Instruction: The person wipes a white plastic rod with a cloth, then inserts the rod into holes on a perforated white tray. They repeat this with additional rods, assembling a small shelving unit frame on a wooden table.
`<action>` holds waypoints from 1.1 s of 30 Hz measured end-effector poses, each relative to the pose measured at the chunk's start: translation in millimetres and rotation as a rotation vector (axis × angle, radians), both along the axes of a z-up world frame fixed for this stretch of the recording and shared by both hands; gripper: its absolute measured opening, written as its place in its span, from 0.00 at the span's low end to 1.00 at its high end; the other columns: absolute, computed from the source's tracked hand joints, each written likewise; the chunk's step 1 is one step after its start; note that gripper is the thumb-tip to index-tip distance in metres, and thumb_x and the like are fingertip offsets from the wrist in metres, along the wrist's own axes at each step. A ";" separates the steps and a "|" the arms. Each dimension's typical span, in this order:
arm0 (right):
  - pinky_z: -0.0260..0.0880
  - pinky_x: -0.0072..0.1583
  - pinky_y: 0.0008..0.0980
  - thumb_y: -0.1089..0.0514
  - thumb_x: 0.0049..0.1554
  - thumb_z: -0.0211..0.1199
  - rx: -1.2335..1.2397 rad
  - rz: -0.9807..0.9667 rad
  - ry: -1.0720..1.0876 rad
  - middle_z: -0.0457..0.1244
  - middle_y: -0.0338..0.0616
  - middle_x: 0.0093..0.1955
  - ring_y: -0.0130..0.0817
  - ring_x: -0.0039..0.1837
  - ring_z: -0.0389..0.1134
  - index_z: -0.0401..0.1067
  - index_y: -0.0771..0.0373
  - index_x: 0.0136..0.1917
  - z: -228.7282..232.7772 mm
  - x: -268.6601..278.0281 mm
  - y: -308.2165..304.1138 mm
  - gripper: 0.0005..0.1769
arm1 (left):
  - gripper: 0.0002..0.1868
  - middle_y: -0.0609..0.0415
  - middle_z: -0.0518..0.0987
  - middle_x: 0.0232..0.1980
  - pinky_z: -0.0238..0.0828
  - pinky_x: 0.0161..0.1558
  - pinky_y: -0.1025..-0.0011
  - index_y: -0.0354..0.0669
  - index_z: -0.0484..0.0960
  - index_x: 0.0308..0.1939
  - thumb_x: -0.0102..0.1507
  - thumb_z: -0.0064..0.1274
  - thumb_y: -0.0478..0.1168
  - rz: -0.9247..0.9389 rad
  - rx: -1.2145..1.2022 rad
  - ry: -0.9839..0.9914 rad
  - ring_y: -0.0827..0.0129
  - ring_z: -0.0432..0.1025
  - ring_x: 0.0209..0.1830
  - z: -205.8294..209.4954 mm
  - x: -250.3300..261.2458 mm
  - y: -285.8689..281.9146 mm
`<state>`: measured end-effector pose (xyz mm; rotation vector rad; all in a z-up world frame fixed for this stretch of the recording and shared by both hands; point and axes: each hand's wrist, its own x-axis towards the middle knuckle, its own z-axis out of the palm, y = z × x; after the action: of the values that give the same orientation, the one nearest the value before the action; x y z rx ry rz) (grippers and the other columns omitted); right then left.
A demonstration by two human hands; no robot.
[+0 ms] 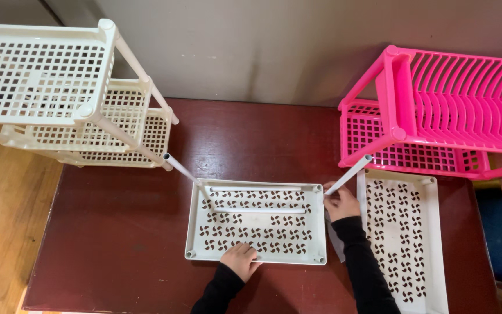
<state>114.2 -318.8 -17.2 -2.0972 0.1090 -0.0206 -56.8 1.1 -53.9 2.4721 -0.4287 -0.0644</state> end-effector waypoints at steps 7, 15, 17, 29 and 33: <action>0.77 0.57 0.29 0.67 0.57 0.65 0.060 -0.053 -0.032 0.68 0.43 0.53 0.30 0.55 0.73 0.73 0.64 0.53 -2.5 12.9 -4.3 0.10 | 0.19 0.56 0.77 0.35 0.73 0.41 0.63 0.45 0.78 0.34 0.60 0.63 0.55 -0.040 0.136 0.236 0.62 0.74 0.38 23.7 7.5 3.7; 0.75 0.56 0.30 0.66 0.58 0.64 0.086 0.022 -0.075 0.72 0.40 0.52 0.29 0.55 0.74 0.71 0.62 0.53 -5.2 19.0 0.0 0.09 | 0.28 0.56 0.77 0.35 0.72 0.44 0.64 0.47 0.76 0.32 0.56 0.63 0.67 0.011 0.284 0.350 0.63 0.74 0.40 26.8 17.8 -11.5; 0.76 0.54 0.29 0.64 0.58 0.65 0.009 0.013 -0.078 0.72 0.39 0.50 0.28 0.53 0.74 0.72 0.61 0.52 -1.1 18.9 2.7 0.09 | 0.28 0.56 0.77 0.35 0.72 0.44 0.64 0.46 0.76 0.32 0.55 0.64 0.67 0.020 0.281 0.335 0.63 0.74 0.41 24.6 17.4 -11.8; 0.76 0.45 0.33 0.57 0.55 0.70 -0.292 0.001 -0.032 0.70 0.42 0.39 0.33 0.40 0.74 0.75 0.56 0.47 1.1 21.7 1.5 0.07 | 0.29 0.55 0.77 0.36 0.73 0.44 0.63 0.45 0.77 0.34 0.56 0.64 0.66 0.013 0.303 0.334 0.61 0.74 0.42 14.4 17.5 -11.7; 0.75 0.45 0.32 0.58 0.54 0.70 -0.258 0.035 -0.089 0.70 0.43 0.40 0.33 0.41 0.74 0.73 0.57 0.46 -7.7 24.1 6.4 0.08 | 0.29 0.54 0.78 0.38 0.73 0.46 0.63 0.43 0.78 0.37 0.56 0.65 0.65 -0.007 0.317 0.333 0.60 0.74 0.44 12.6 19.7 -12.0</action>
<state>138.3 -312.4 -24.9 -2.3517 0.0156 -0.1119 -37.1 -10.9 -41.3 2.6980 -0.2999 -0.5779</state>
